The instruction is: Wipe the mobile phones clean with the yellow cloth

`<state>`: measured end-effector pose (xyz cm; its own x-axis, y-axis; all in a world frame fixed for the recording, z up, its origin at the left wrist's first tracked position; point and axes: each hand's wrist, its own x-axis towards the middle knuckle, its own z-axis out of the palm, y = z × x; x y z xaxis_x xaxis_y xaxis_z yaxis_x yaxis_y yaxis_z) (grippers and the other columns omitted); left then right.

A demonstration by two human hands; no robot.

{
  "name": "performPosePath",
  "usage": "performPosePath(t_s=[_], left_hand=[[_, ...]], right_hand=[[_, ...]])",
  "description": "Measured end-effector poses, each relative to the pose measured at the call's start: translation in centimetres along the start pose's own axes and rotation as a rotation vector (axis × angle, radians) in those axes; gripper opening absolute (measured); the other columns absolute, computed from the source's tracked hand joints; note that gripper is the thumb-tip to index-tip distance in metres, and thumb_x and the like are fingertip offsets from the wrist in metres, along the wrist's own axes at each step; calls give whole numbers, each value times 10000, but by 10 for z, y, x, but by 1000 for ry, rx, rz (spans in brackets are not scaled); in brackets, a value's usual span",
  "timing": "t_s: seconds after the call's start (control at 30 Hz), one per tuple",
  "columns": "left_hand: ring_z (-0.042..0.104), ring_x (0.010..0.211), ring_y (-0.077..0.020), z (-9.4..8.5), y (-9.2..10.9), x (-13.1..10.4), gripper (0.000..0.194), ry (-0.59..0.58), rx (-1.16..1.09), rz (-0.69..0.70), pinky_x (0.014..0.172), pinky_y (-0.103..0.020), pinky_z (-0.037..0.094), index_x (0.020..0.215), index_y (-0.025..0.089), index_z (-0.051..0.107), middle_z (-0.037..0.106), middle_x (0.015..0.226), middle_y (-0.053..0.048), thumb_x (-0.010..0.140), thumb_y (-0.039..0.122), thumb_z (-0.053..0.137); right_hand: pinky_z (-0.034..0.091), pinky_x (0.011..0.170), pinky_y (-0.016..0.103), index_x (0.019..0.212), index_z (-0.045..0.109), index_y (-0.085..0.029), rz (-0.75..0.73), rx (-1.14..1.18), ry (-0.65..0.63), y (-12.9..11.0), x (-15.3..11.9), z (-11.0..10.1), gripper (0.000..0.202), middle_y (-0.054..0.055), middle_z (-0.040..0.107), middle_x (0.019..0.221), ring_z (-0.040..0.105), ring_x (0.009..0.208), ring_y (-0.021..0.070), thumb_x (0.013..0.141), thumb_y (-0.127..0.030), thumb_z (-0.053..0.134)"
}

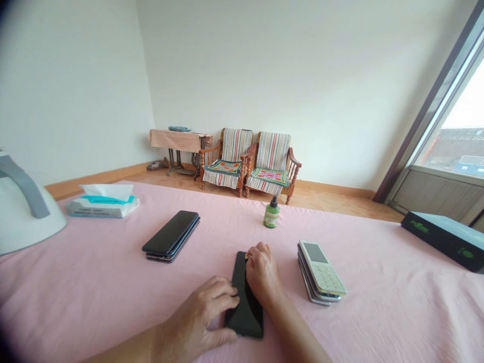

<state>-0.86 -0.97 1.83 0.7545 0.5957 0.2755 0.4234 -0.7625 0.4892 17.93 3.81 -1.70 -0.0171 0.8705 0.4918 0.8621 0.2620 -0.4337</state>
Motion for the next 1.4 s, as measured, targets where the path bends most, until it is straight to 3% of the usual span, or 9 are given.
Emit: performPosePath(t_s=[1.17,1.4], left_hand=[[511,985,-233,0,1,-2,370,25,-24,10,890,-348,438,1015,163,653,619,1028,-63,705,309,789],[522,951,-236,2,-3,-1,445,35,-32,57,867,-355,443,1056,157,653,635,1007,-74,687,361,795]], right_hand=[[411,763,267,811,680,-146,22,-20,-9,-3,-2,1,303,85,596,825,525,833,193,823,-28,402],[415,699,239,741,683,-169,80,7,-20,2,-3,-9,267,47,616,761,574,747,163,778,-53,445]])
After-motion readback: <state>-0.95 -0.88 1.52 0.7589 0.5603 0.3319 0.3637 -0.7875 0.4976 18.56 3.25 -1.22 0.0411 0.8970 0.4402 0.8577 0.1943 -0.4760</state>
